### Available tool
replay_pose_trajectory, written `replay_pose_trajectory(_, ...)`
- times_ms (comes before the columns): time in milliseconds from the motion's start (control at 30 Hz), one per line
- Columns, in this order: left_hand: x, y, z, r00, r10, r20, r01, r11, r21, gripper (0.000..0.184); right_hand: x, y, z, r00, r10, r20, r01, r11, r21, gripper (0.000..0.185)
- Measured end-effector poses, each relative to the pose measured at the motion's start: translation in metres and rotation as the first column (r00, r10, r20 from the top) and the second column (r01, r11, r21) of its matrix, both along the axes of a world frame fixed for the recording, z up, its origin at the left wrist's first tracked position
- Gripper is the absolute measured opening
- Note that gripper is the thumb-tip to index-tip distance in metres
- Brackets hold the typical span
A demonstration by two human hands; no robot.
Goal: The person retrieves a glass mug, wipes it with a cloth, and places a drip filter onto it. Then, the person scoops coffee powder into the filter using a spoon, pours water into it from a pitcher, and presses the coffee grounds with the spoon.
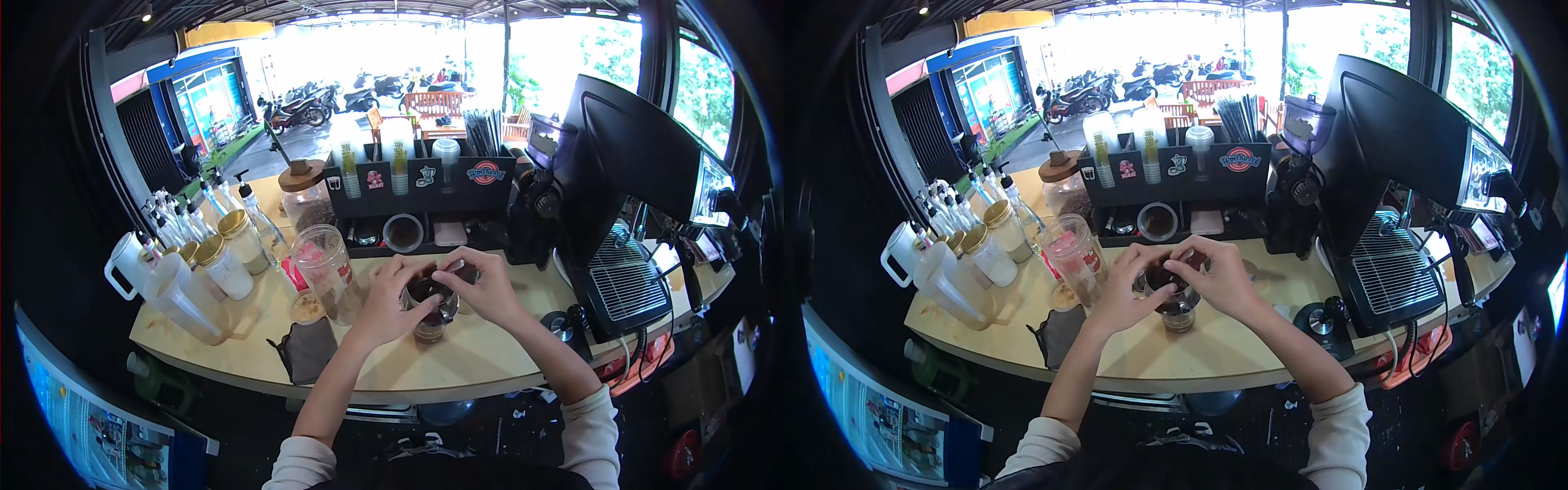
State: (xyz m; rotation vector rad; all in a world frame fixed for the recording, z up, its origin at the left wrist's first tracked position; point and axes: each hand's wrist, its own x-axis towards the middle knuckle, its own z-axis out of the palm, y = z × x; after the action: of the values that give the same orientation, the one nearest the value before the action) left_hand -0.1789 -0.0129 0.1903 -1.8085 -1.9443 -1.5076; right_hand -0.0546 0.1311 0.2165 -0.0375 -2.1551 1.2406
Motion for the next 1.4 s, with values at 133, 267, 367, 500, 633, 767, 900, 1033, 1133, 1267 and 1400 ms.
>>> replay_pose_trajectory(133,0.004,0.003,0.007,0.957,0.137,-0.257,-0.147,0.989,-0.020,0.024,0.009,0.000,0.010,0.995,0.104,0.009,-0.104,0.993,0.047,0.020)
replay_pose_trajectory(267,0.003,0.006,0.013,0.922,0.226,-0.314,-0.201,0.973,0.110,0.012,0.017,0.038,-0.019,0.994,0.099,-0.044,-0.106,0.975,-0.195,0.026)
replay_pose_trajectory(367,0.001,0.005,0.019,0.923,0.257,-0.285,-0.238,0.966,0.101,0.011,0.023,0.083,-0.075,0.919,-0.393,-0.028,0.391,0.901,0.190,0.027)
replay_pose_trajectory(500,-0.005,0.007,0.018,0.929,0.282,-0.238,-0.247,0.955,0.167,0.011,0.032,0.105,-0.131,0.840,-0.464,0.280,0.413,0.883,0.224,0.027)
replay_pose_trajectory(633,-0.005,0.005,0.021,0.917,0.326,-0.230,-0.282,0.937,0.206,0.010,0.024,0.095,-0.171,0.956,-0.251,0.152,0.283,0.926,-0.250,0.019)
replay_pose_trajectory(767,-0.007,0.003,0.022,0.923,0.351,-0.158,-0.307,0.919,0.249,0.009,0.020,0.096,-0.172,0.976,-0.218,0.004,0.199,0.885,-0.421,0.018)
replay_pose_trajectory(900,-0.006,0.000,0.021,0.930,0.365,-0.049,-0.342,0.906,0.250,0.010,0.024,0.091,-0.130,0.974,-0.226,-0.020,0.194,0.872,-0.449,0.016)
replay_pose_trajectory(1033,-0.009,0.000,0.017,0.929,0.371,0.019,-0.363,0.896,0.257,0.011,0.024,0.095,-0.087,0.977,-0.203,-0.072,0.152,0.886,-0.438,0.018)
replay_pose_trajectory(1133,-0.009,0.000,0.015,0.931,0.355,0.088,-0.365,0.897,0.249,0.012,0.025,0.090,-0.047,0.984,-0.114,-0.136,0.050,0.915,-0.400,0.014)
replay_pose_trajectory(1267,-0.008,0.001,0.015,0.933,0.339,0.122,-0.359,0.898,0.253,0.013,0.017,0.084,-0.007,0.992,-0.052,-0.114,0.016,0.954,-0.298,0.018)
replay_pose_trajectory(1400,-0.009,0.002,0.014,0.932,0.335,0.140,-0.361,0.894,0.264,0.013,0.013,0.064,0.026,0.998,0.016,-0.066,-0.036,0.950,-0.311,0.018)
